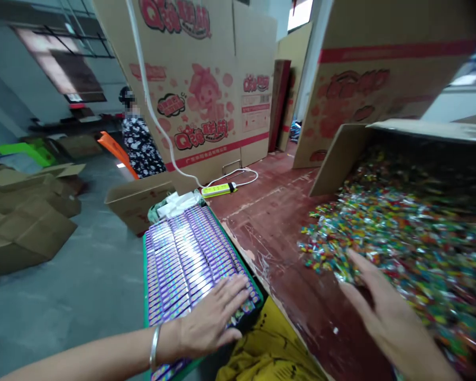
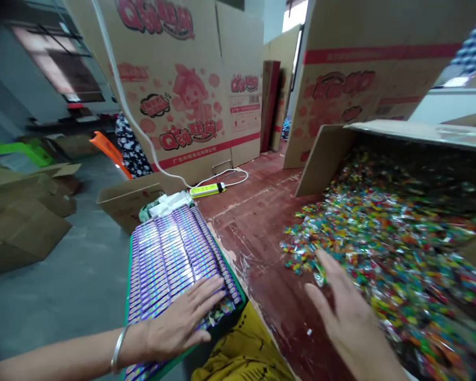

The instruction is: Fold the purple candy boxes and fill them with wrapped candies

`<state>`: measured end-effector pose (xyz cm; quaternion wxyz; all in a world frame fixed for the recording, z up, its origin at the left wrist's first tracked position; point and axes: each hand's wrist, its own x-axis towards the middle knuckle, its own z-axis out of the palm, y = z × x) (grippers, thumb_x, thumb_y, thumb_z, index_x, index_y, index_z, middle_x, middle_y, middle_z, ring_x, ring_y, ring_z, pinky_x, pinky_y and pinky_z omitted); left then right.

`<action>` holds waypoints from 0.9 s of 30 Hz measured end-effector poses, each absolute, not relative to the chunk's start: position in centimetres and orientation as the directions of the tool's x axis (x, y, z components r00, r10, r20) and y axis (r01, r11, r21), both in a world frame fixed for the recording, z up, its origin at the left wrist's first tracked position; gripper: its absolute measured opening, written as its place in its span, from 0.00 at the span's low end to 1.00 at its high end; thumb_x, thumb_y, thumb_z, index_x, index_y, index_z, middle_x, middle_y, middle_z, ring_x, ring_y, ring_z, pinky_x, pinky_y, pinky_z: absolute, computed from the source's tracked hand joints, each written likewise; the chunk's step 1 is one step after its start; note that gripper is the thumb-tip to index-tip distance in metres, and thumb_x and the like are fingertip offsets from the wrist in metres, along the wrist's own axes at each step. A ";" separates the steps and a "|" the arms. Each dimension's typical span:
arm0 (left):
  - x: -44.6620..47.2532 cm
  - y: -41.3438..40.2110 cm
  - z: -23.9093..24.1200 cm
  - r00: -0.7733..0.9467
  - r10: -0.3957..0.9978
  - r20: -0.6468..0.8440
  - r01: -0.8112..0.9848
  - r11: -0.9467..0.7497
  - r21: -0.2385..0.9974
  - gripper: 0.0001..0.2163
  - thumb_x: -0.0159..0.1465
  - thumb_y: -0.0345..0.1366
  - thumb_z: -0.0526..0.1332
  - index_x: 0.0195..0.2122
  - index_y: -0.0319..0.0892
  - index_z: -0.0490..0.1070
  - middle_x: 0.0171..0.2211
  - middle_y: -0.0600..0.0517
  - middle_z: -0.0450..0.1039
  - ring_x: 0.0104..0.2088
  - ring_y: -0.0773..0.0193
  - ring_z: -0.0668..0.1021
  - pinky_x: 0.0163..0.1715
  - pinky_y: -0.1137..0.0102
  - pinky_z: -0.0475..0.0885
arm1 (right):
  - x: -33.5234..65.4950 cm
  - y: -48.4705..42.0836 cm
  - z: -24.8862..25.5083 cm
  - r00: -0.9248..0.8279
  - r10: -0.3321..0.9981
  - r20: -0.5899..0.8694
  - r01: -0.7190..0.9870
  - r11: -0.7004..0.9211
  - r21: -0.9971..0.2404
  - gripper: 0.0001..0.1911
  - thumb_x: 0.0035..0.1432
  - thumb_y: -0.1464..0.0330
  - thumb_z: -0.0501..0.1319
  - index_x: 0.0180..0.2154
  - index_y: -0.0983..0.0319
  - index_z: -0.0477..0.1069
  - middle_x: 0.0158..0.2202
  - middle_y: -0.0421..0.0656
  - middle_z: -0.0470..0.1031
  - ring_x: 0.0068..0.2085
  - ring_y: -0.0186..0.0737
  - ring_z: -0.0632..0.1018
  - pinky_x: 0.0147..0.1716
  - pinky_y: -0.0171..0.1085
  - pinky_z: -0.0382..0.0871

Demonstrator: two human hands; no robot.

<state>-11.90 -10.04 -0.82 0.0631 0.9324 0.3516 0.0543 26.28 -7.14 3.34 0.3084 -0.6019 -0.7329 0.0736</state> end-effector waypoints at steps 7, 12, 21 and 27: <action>3.7 -7.1 0.0 0.869 0.368 0.330 0.293 -0.921 0.256 0.21 0.70 0.40 0.54 0.62 0.41 0.59 0.62 0.41 0.64 0.63 0.52 0.65 0.64 0.51 0.59 | 40.8 -18.5 2.3 0.492 0.801 0.341 0.794 -0.252 -0.554 0.26 0.63 0.53 0.54 0.57 0.59 0.65 0.51 0.50 0.75 0.43 0.49 0.81 0.44 0.46 0.77; 12.8 -7.5 -2.3 0.922 0.243 0.302 0.107 -0.908 0.404 0.15 0.69 0.37 0.56 0.55 0.43 0.66 0.53 0.45 0.73 0.54 0.56 0.74 0.61 0.55 0.65 | 43.4 -24.6 -1.7 0.561 0.789 0.252 0.788 -0.415 -0.455 0.18 0.64 0.57 0.54 0.47 0.59 0.74 0.45 0.48 0.80 0.43 0.49 0.82 0.43 0.44 0.77; 19.5 -6.2 -4.4 0.958 0.237 0.164 0.143 -0.883 0.447 0.48 0.58 0.63 0.57 0.69 0.34 0.44 0.67 0.33 0.52 0.66 0.40 0.56 0.63 0.46 0.55 | 42.7 -20.4 -3.2 0.439 0.887 0.143 0.802 -0.315 -0.508 0.13 0.67 0.63 0.52 0.47 0.56 0.73 0.45 0.45 0.78 0.45 0.45 0.79 0.44 0.41 0.75; 20.3 -5.5 -8.1 0.978 0.158 0.136 0.099 -0.926 0.363 0.50 0.58 0.66 0.52 0.70 0.35 0.40 0.69 0.32 0.46 0.68 0.37 0.52 0.63 0.45 0.51 | 41.2 -15.1 -3.0 0.299 0.941 0.159 0.846 -0.184 -0.501 0.13 0.68 0.68 0.53 0.48 0.56 0.74 0.44 0.45 0.76 0.47 0.45 0.76 0.48 0.44 0.72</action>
